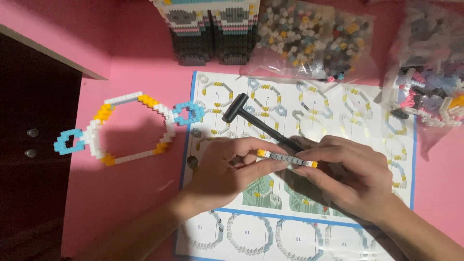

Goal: Assembling a structure using small interlocking toy blocks and a small plastic hammer.

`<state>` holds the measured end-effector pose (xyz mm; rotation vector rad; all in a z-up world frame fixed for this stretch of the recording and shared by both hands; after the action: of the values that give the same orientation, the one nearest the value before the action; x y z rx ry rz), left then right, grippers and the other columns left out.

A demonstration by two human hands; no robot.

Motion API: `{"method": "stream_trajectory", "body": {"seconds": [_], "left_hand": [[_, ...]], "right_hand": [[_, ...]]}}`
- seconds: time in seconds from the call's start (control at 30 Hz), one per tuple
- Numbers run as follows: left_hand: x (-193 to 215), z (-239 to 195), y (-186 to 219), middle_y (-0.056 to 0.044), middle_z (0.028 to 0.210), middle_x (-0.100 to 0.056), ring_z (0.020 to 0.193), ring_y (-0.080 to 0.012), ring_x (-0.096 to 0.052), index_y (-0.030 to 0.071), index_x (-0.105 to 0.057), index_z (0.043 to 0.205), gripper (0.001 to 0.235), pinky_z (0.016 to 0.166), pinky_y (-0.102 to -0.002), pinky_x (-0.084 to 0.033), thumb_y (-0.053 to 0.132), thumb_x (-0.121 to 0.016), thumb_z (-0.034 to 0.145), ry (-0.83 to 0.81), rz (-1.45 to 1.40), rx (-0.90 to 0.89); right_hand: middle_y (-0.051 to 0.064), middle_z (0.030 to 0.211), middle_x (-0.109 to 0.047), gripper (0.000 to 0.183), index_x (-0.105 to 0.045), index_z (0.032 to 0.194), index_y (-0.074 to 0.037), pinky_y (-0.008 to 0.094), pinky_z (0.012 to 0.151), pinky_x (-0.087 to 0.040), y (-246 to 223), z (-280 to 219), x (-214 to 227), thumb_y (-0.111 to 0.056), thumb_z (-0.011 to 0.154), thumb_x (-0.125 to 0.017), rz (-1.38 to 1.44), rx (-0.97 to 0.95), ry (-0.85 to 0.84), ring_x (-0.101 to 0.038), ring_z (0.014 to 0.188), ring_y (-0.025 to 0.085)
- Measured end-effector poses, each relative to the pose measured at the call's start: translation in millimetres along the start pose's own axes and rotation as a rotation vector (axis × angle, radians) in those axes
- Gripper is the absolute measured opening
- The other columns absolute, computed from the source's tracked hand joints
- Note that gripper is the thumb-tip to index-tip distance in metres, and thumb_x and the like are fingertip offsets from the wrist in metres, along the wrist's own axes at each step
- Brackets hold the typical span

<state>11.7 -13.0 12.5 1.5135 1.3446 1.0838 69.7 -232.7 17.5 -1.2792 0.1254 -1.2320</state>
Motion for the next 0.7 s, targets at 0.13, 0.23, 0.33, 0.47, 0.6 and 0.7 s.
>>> {"method": "stream_trajectory", "body": {"seconds": [0.13,0.23,0.33,0.47,0.6,0.7], "left_hand": [[-1,-1,2,0.009,0.054,-0.037,0.050,-0.0050,-0.033,0.011,-0.088,0.105,0.026,0.050,-0.027,-0.026,0.028,-0.085,0.086,-0.012,-0.013,0.007],[-4,-2,2,0.007,0.045,-0.042,0.046,-0.0040,-0.029,0.009,-0.087,0.100,0.023,0.047,-0.027,-0.026,0.030,-0.080,0.091,0.014,-0.073,-0.063],[-3,0,2,0.010,0.045,-0.040,0.052,-0.0004,-0.035,0.010,-0.088,0.089,0.020,0.052,-0.024,-0.033,0.029,-0.080,0.090,0.075,-0.029,-0.031],[0,1,-1,0.008,0.048,-0.041,0.050,-0.0044,-0.036,0.012,-0.063,0.061,0.041,0.049,-0.030,-0.029,0.034,-0.079,0.092,0.073,0.078,-0.042],[0,-1,-2,0.006,0.049,-0.036,0.049,-0.0050,-0.030,0.013,-0.059,0.064,0.044,0.048,-0.031,-0.021,0.039,-0.075,0.095,-0.094,0.041,0.081],[-6,-4,-9,0.004,0.050,-0.053,0.047,-0.0025,-0.039,0.008,-0.077,0.080,0.022,0.043,-0.026,-0.030,0.025,-0.080,0.094,-0.097,-0.019,-0.047]], "right_hand": [[0.011,0.088,-0.080,0.020,-0.071,0.103,0.002,0.025,0.059,-0.049,-1,0,-1,-0.009,0.088,-0.078,0.019,0.019,-0.001,-0.063,0.060,0.017],[0.014,0.084,-0.076,0.022,-0.068,0.099,0.002,0.029,0.055,-0.047,-5,3,-4,-0.006,0.084,-0.082,-0.007,0.077,0.005,-0.058,0.057,0.022],[0.013,0.074,-0.069,0.027,-0.068,0.100,0.006,0.031,0.052,-0.045,-6,8,-6,-0.012,0.085,-0.083,-0.066,0.218,-0.023,-0.055,0.053,0.023],[0.012,0.076,-0.069,0.034,-0.066,0.096,0.005,0.031,0.052,-0.045,-3,8,-8,-0.018,0.083,-0.088,-0.061,0.315,-0.040,-0.056,0.055,0.023],[0.018,0.098,-0.074,0.067,-0.064,0.111,0.006,0.032,0.066,-0.060,8,-1,-8,-0.038,0.074,-0.098,-0.068,0.306,-0.034,-0.071,0.075,0.025],[0.018,0.119,-0.067,0.091,-0.062,0.129,0.003,0.034,0.093,-0.064,18,-14,-7,-0.056,0.072,-0.100,-0.200,0.262,-0.066,-0.073,0.104,0.026]]}}
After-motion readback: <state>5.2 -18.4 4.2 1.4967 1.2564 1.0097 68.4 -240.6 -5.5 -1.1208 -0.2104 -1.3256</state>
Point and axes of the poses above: each hand's wrist, its own z-axis towards the middle knuckle, its own x-axis out of the back of the hand, y = z × x, the point moved 2 cm from there along z, towards the middle knuckle
